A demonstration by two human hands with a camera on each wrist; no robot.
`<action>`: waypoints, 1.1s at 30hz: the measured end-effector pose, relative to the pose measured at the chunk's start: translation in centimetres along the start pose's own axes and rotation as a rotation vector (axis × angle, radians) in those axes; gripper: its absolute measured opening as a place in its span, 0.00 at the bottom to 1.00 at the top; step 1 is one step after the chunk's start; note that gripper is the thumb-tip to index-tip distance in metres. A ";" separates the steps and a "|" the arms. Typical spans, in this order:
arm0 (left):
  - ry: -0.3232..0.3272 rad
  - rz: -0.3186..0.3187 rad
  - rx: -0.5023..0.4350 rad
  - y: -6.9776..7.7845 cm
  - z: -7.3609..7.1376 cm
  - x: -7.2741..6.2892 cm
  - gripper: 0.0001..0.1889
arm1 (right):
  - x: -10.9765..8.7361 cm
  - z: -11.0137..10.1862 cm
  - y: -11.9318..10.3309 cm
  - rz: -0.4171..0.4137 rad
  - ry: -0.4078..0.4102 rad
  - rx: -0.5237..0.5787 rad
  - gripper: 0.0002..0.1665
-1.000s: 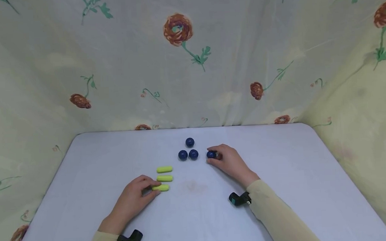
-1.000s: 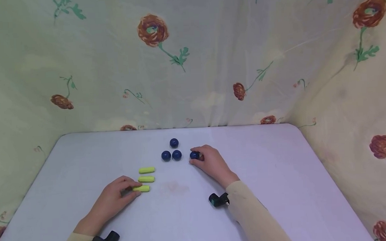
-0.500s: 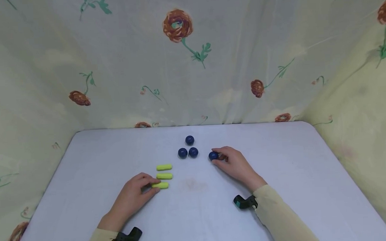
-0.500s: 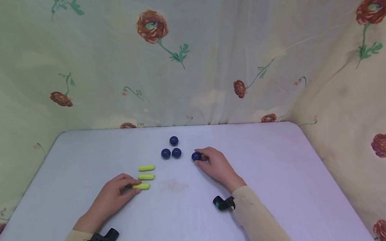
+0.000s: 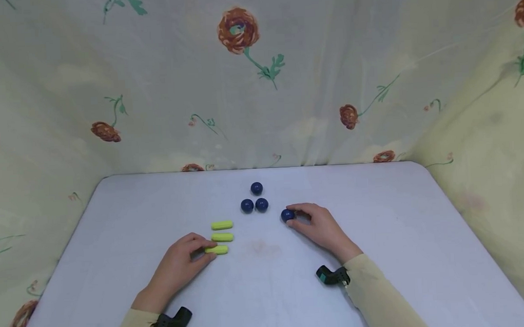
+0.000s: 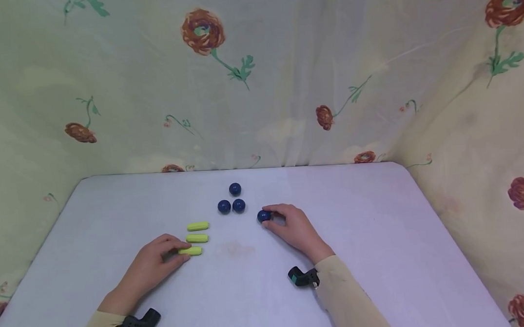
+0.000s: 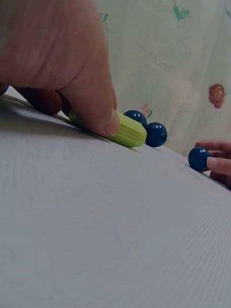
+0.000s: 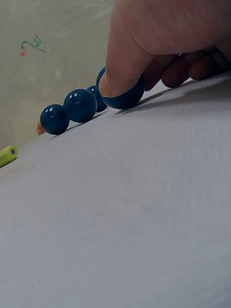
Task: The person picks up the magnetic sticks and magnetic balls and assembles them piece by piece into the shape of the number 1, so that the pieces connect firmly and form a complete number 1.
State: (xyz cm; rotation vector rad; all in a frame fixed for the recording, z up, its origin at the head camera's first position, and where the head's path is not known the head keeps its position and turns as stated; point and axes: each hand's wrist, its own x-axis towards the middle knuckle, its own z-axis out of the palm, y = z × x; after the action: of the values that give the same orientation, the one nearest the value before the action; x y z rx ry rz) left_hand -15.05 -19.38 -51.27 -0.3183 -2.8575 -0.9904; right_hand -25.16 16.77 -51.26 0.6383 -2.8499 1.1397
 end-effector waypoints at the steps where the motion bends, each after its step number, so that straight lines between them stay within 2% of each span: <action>1: 0.002 0.003 -0.001 0.0 0.0 0.0 0.12 | 0.0 0.0 0.0 0.002 -0.001 0.002 0.22; 12: 0.009 0.009 -0.003 0.2 -0.4 0.0 0.12 | 0.0 0.1 0.1 -0.032 -0.020 0.020 0.22; 23: 0.000 0.014 0.011 0.3 -0.1 0.0 0.11 | -0.5 0.0 0.3 -0.051 -0.023 0.035 0.21; 33: -0.025 -0.019 0.028 0.7 -0.1 0.0 0.13 | -0.7 0.0 0.3 -0.072 -0.044 0.056 0.22</action>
State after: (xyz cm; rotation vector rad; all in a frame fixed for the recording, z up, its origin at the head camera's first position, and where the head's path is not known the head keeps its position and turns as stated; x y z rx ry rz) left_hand -14.84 -18.91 -50.78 -0.3042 -2.8987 -0.9549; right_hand -24.67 17.20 -51.51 0.7711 -2.8146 1.2134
